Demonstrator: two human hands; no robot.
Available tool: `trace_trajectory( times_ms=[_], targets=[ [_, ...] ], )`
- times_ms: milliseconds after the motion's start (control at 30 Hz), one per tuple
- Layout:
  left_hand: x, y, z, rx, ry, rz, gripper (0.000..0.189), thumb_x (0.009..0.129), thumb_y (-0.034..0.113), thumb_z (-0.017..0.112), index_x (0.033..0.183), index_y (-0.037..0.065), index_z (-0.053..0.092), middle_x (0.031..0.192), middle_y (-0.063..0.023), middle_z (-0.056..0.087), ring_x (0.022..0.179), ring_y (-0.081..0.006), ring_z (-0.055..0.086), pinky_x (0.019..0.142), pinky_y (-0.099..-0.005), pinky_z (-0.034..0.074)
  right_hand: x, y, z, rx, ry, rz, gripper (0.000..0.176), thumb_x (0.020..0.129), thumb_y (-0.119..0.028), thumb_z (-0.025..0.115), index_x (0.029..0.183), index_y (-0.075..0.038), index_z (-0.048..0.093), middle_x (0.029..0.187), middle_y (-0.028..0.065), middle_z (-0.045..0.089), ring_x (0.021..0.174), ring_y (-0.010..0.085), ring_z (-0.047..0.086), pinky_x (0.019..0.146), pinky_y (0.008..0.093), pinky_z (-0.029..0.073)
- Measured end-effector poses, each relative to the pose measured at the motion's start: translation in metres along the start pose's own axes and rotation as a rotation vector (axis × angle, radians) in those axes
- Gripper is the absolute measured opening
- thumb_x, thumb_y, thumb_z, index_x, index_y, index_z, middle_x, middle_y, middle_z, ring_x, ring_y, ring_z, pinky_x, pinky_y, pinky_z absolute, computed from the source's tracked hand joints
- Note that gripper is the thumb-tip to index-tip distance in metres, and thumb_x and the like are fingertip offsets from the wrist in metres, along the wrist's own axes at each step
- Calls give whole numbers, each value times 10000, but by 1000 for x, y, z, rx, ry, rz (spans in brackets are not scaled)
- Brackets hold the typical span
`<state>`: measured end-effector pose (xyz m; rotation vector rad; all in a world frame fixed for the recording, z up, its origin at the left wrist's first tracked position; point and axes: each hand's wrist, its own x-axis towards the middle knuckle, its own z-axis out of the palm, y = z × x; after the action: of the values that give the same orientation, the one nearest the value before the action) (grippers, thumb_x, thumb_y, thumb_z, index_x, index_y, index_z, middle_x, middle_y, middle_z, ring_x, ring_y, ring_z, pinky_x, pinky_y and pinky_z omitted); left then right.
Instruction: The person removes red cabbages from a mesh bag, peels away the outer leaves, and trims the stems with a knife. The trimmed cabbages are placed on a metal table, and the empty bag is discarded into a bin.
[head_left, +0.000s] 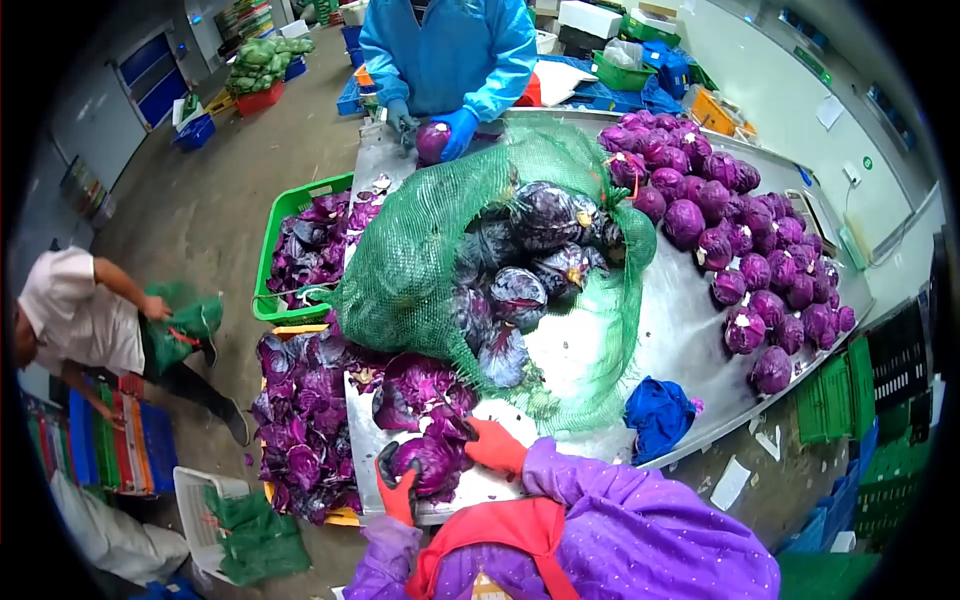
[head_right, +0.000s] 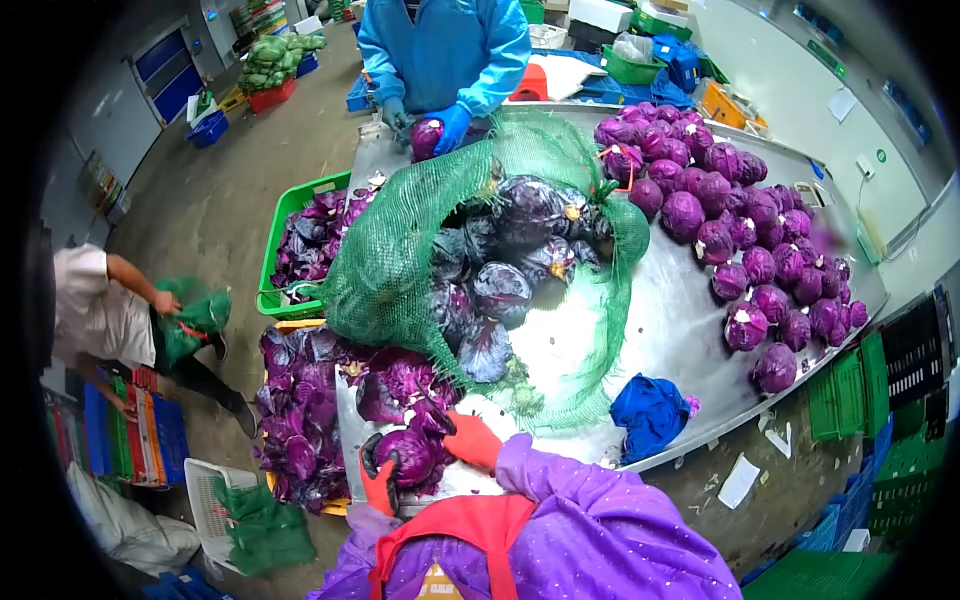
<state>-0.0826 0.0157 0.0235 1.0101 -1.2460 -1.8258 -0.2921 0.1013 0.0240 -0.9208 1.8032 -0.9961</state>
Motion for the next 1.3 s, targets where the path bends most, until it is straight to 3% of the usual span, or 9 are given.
trace_trajectory(
  times_ms=[133, 200, 267, 533, 633, 933, 1033, 1200, 1300],
  targets=[
    [-6, -34, -32, -511, -31, -65, 475, 929, 409, 491, 1316, 135, 519, 1325, -74, 537, 1230, -259, 511, 1031, -492, 427, 14, -10, -27, -21, 36, 91, 472, 770, -274, 578, 1177, -34, 578, 1021, 259, 650, 967, 405, 625, 869, 453, 480],
    [-1, -54, -45, -555, 169, -87, 487, 925, 458, 475, 1307, 164, 542, 1347, -79, 530, 1262, -277, 486, 1046, -529, 401, 28, 29, -20, -251, 205, 37, 544, 771, -285, 587, 1259, -47, 543, 1102, 258, 632, 1011, 409, 610, 900, 459, 474],
    [0, -8, -22, -648, 158, -210, 540, 893, 512, 504, 1306, 167, 552, 1355, -90, 530, 1246, -300, 503, 1029, -533, 422, 21, -7, -41, -296, 61, 136, 625, 772, -305, 601, 1339, -69, 489, 1183, 262, 600, 1065, 407, 589, 937, 444, 461],
    [12, 1, 10, -815, -176, -65, 544, 974, 377, 469, 1413, 60, 409, 1396, -165, 472, 1215, -320, 539, 1010, -521, 466, -8, -68, -29, 74, -26, -254, 679, 795, -310, 770, 1327, 3, 488, 1160, 145, 622, 1112, 201, 564, 959, 331, 437],
    [-1, 5, 19, -498, -96, -130, 492, 986, 327, 473, 1392, 55, 414, 1354, -152, 496, 1205, -274, 538, 1003, -438, 478, -7, -77, -14, 70, -95, -141, 759, 786, -412, 762, 1323, 46, 480, 1235, 207, 594, 1142, 296, 582, 986, 374, 432],
    [-13, 35, 24, -390, 35, -66, 493, 982, 194, 500, 1435, 70, 352, 1348, -122, 477, 1224, -238, 503, 1020, -389, 447, 1, -82, -11, 405, -319, 107, 520, 851, -286, 724, 1263, -18, 553, 972, 49, 653, 833, 94, 588, 730, 244, 487],
    [-28, 43, 19, -365, -42, -134, 744, 869, 83, 658, 1491, 72, 250, 1397, -129, 424, 1223, -228, 491, 1006, -373, 463, 7, -63, -8, 584, -332, 194, 410, 917, -371, 631, 1154, -38, 596, 801, 0, 621, 560, 66, 537, 464, 233, 432],
    [-39, 34, 15, 174, -94, 256, 1105, 626, 68, 875, 1493, 45, 190, 1436, -140, 367, 1298, -245, 428, 1061, -389, 415, 3, -39, -15, 703, -547, 399, 474, 948, -542, 503, 863, -78, 540, 507, 43, 497, 390, 159, 486, 390, 283, 393],
    [-36, 39, 19, -55, -43, 182, 1160, 568, 94, 911, 1481, 36, 197, 1421, -138, 370, 1298, -254, 426, 1077, -401, 401, 0, -40, -3, 729, -602, 350, 465, 965, -513, 484, 870, -63, 555, 521, 41, 496, 395, 145, 482, 391, 290, 390]
  ],
)
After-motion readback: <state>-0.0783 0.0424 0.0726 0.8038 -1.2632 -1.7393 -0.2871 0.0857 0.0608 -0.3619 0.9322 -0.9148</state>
